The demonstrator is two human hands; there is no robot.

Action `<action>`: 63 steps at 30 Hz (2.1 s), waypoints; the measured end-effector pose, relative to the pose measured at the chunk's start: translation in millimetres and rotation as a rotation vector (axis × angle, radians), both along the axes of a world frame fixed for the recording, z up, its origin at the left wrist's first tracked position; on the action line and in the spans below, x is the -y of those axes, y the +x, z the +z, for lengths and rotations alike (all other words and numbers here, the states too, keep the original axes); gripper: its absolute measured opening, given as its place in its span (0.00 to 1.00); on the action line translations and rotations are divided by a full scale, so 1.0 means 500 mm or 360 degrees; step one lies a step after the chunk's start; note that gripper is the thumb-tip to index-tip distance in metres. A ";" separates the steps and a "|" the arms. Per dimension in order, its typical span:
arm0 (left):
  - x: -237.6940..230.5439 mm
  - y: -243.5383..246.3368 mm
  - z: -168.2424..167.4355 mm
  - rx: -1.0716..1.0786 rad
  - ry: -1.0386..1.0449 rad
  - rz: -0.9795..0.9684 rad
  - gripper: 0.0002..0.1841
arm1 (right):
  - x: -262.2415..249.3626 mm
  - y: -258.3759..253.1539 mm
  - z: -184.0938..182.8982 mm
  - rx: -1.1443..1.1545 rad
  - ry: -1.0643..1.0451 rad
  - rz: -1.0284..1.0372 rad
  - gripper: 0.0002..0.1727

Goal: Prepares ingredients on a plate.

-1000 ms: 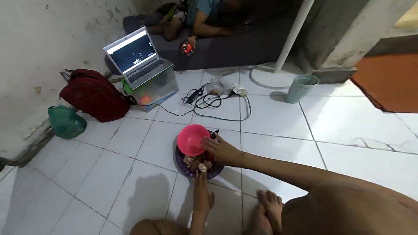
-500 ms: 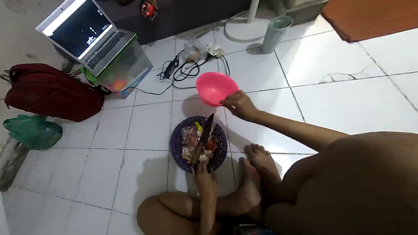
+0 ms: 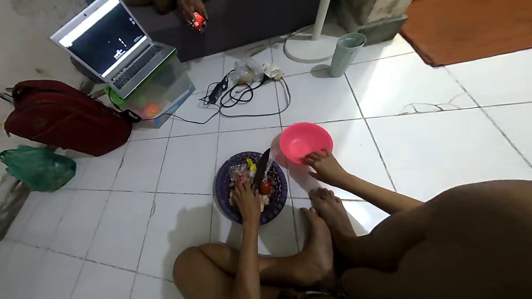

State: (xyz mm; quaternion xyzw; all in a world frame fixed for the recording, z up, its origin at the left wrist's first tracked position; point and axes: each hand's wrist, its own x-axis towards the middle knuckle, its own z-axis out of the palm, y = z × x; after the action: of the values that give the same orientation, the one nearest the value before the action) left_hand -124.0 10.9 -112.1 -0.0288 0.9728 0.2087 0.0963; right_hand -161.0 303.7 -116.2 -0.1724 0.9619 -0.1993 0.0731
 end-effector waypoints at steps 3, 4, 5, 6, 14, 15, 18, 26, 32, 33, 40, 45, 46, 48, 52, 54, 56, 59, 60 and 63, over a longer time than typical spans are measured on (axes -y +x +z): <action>-0.001 0.011 0.002 -0.0065 0.0065 0.0036 0.25 | 0.042 0.011 0.023 -0.0305 -0.0172 0.0143 0.21; -0.003 0.015 0.009 -0.0067 0.0106 0.0051 0.24 | 0.061 0.017 0.032 -0.0362 -0.0261 0.0201 0.16; -0.005 0.019 0.017 -0.0055 0.0152 0.0074 0.23 | 0.080 0.025 0.041 -0.0319 -0.0350 0.0252 0.12; -0.007 0.021 0.023 -0.0031 0.0198 0.0101 0.23 | 0.097 0.033 0.052 -0.0133 -0.0435 0.0292 0.11; -0.028 0.055 0.037 0.0103 0.0951 0.0430 0.30 | 0.205 0.079 0.068 0.1517 -0.0859 0.0007 0.19; -0.032 0.061 0.033 0.0062 0.1021 0.0494 0.27 | 0.216 0.079 0.070 0.1585 -0.0865 -0.0028 0.20; -0.033 0.071 0.038 0.0079 0.1185 0.0608 0.19 | 0.248 0.082 0.063 0.1713 -0.0898 -0.0182 0.21; -0.014 0.117 0.049 0.0171 0.1395 0.0512 0.25 | 0.215 0.068 0.067 0.1595 -0.0752 -0.0277 0.18; 0.012 0.142 0.025 -0.0110 0.1077 0.0488 0.22 | 0.097 0.017 0.166 0.1335 -0.0371 0.0091 0.16; 0.014 0.142 0.025 -0.0151 0.0999 0.0482 0.21 | 0.076 0.012 0.179 0.1269 -0.0391 0.0068 0.16; 0.047 0.076 0.018 -0.0272 0.0616 0.0406 0.20 | -0.109 -0.013 0.184 0.0519 -0.0567 -0.0655 0.18; 0.083 -0.003 0.029 -0.0146 0.0384 0.0269 0.21 | -0.246 0.005 0.071 0.0491 -0.0105 -0.1267 0.23; 0.086 -0.013 0.033 -0.0101 0.0364 0.0237 0.21 | -0.257 0.015 0.057 0.0575 -0.0019 -0.1323 0.23; 0.090 -0.030 0.039 0.0065 0.0355 0.0097 0.24 | -0.270 0.036 0.028 0.0705 0.0097 -0.1381 0.23; 0.085 -0.049 0.020 0.0231 0.0288 -0.0270 0.32 | -0.268 0.058 -0.008 0.0818 0.0170 -0.1391 0.23; 0.081 -0.055 0.017 0.0232 0.0230 -0.0363 0.31 | -0.262 0.059 -0.016 0.0852 0.0179 -0.1403 0.23; 0.079 -0.059 0.019 0.0255 0.0205 -0.0388 0.30 | -0.260 0.058 -0.021 0.0863 0.0186 -0.1414 0.23; 0.081 -0.061 0.017 0.0275 0.0223 -0.0366 0.26 | -0.257 0.053 -0.014 0.0903 0.0270 -0.1396 0.25; 0.083 -0.061 0.016 0.0249 0.0259 -0.0355 0.26 | -0.244 0.047 0.006 0.0944 0.0347 -0.1376 0.26; 0.086 -0.054 0.009 0.0130 0.0359 -0.0322 0.24 | -0.169 0.024 0.106 0.0986 0.0572 -0.1218 0.25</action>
State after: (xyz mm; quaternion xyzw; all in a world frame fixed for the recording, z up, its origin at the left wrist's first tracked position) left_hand -150.9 -32.1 -107.8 0.0718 0.9365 0.3044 0.1588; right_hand -149.0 388.1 -63.1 0.2737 0.9083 -0.0850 0.3046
